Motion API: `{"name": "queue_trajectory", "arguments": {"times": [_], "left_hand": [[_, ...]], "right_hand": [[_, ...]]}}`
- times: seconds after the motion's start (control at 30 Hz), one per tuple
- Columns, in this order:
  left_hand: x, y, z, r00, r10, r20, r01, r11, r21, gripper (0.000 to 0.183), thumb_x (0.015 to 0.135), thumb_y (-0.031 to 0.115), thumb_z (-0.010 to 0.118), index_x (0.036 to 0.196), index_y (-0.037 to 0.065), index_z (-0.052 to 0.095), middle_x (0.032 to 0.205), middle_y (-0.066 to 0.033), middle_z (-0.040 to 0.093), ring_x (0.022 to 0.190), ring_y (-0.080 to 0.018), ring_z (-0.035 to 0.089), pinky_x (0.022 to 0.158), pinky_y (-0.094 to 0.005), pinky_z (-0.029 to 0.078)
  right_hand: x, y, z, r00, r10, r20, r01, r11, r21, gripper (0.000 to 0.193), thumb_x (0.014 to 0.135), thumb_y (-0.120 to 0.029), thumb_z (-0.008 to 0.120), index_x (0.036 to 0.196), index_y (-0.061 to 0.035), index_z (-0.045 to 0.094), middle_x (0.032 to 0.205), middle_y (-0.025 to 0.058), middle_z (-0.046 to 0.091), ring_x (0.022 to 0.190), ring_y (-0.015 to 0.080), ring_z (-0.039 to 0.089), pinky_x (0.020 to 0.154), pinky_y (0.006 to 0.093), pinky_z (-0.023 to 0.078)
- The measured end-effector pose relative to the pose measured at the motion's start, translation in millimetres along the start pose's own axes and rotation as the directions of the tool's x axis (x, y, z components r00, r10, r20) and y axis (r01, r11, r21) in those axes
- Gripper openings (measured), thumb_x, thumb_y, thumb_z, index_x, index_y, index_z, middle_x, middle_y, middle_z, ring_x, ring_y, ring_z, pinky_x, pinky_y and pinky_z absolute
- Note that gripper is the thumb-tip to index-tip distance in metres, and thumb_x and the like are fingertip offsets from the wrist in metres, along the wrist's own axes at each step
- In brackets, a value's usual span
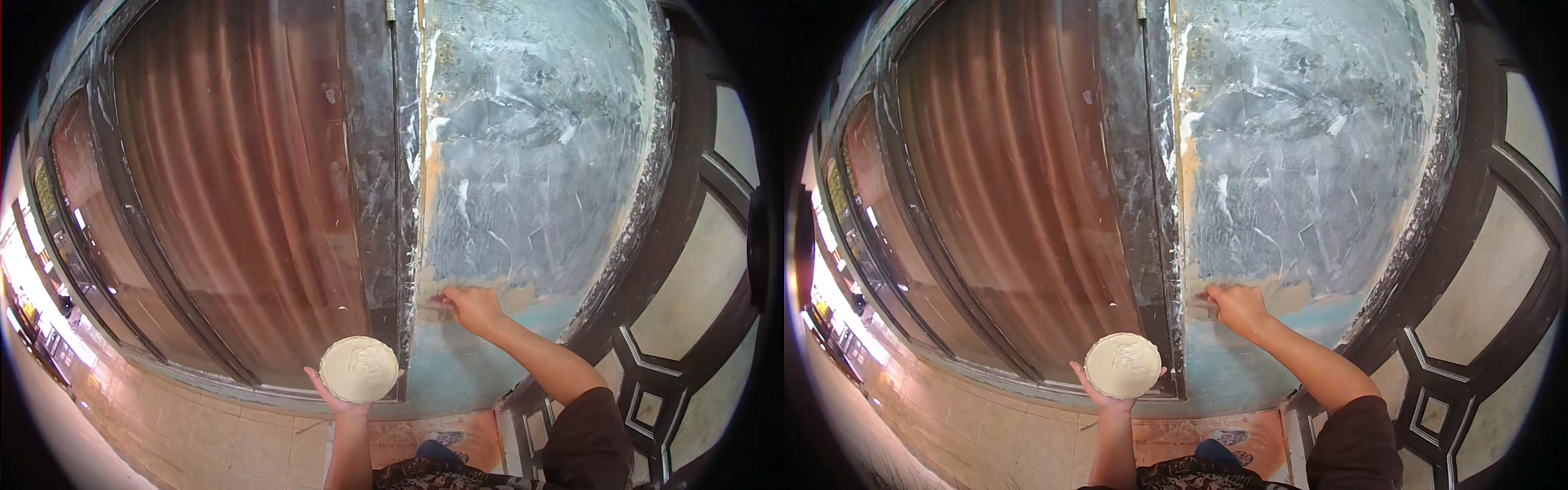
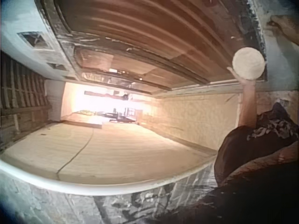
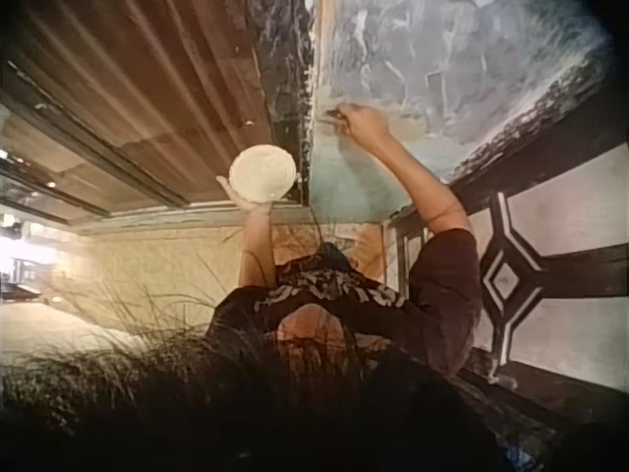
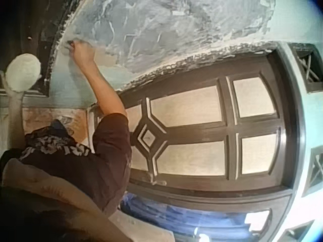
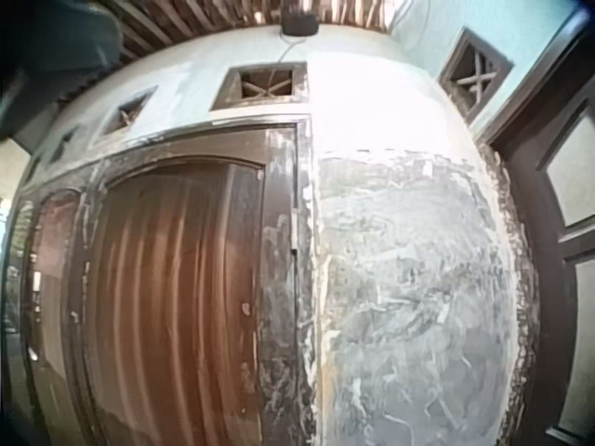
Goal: The person applies putty from a container onto a wall surface and smooths it with a putty knife.
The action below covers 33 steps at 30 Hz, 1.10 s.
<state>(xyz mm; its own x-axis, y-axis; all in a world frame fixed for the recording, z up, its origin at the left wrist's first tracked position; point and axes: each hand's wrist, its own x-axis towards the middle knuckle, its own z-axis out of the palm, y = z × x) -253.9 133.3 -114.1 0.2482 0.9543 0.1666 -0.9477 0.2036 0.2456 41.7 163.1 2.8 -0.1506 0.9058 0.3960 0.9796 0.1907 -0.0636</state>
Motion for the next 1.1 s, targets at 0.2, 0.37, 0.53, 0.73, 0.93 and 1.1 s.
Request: {"name": "queue_trajectory", "arguments": {"times": [0.2, 0.37, 0.53, 0.73, 0.93, 1.1], "left_hand": [[-3, -6, -1, 1.000, -0.019, -0.025, 0.020, 0.999, 0.030, 0.105, 0.086, 0.093, 0.029, 0.153, 0.013, 0.043, 0.155, -0.0206, 0.046, 0.134, -0.0543, 0.049, 0.095, -0.0874, 0.040], [9, -20, 15, 0.999, -0.048, 0.023, 0.046, 0.997, 0.067, 0.099, 0.089, 0.089, 0.032, 0.154, 0.015, 0.044, 0.159, -0.0180, 0.041, 0.137, -0.0538, 0.045, 0.093, -0.0920, 0.034], [33, -40, 46, 0.962, -0.199, 0.185, 0.204, 0.979, -0.010, 0.112, 0.087, 0.093, 0.024, 0.157, 0.006, 0.035, 0.159, -0.0261, 0.037, 0.138, -0.0561, 0.044, 0.099, -0.0845, 0.040], [39, -47, 61, 0.938, -0.272, 0.215, 0.280, 0.960, -0.008, 0.117, 0.085, 0.095, 0.023, 0.158, 0.005, 0.033, 0.159, -0.0286, 0.035, 0.138, -0.0564, 0.043, 0.099, -0.0850, 0.038], [41, -64, 67, 0.932, -0.270, 0.240, 0.283, 0.959, -0.022, 0.119, 0.082, 0.097, 0.025, 0.160, 0.008, 0.031, 0.162, -0.0256, 0.033, 0.141, -0.0564, 0.040, 0.101, -0.0870, 0.034], [45, -84, 68, 0.930, -0.265, 0.256, 0.312, 0.936, -0.163, 0.120, 0.079, 0.100, 0.026, 0.162, 0.013, 0.030, 0.166, -0.0219, 0.029, 0.146, -0.0552, 0.034, 0.102, -0.0914, 0.025]], "right_hand": [[35, 0, -76, 0.875, 0.177, -0.450, -0.091, 0.974, 0.207, 0.013, 0.093, -0.015, 0.067, 0.105, -0.0111, 0.071, 0.093, 0.0129, 0.076, 0.082, 0.0343, 0.073, 0.068, 0.0463, 0.055], [13, 4, -86, 0.923, 0.329, -0.199, -0.004, 0.525, 0.851, 0.023, 0.101, -0.020, 0.070, 0.113, -0.0014, 0.071, 0.090, 0.0063, 0.075, 0.077, 0.0124, 0.068, 0.070, 0.0298, 0.053], [-3, 26, -29, 0.926, -0.040, 0.375, -0.358, 0.217, 0.908, 0.030, 0.101, -0.024, 0.071, 0.118, 0.0010, 0.072, 0.096, 0.0030, 0.076, 0.081, 0.0074, 0.066, 0.071, 0.0266, 0.054], [-3, 63, -33, 0.866, 0.151, 0.477, -0.500, 0.297, 0.814, 0.029, 0.100, -0.020, 0.073, 0.118, 0.0026, 0.073, 0.098, 0.0064, 0.077, 0.082, 0.0090, 0.070, 0.074, 0.0262, 0.057], [-2, 63, -47, 0.890, 0.013, 0.455, -0.455, 0.051, 0.889, 0.030, 0.100, -0.018, 0.071, 0.119, 0.0056, 0.072, 0.099, 0.0074, 0.077, 0.085, 0.0101, 0.071, 0.076, 0.0266, 0.058], [-18, 74, -50, 0.926, 0.168, 0.339, -0.377, 0.369, 0.849, 0.028, 0.101, -0.020, 0.069, 0.118, 0.0027, 0.071, 0.099, 0.0056, 0.077, 0.080, 0.0100, 0.068, 0.073, 0.0280, 0.055]]}}
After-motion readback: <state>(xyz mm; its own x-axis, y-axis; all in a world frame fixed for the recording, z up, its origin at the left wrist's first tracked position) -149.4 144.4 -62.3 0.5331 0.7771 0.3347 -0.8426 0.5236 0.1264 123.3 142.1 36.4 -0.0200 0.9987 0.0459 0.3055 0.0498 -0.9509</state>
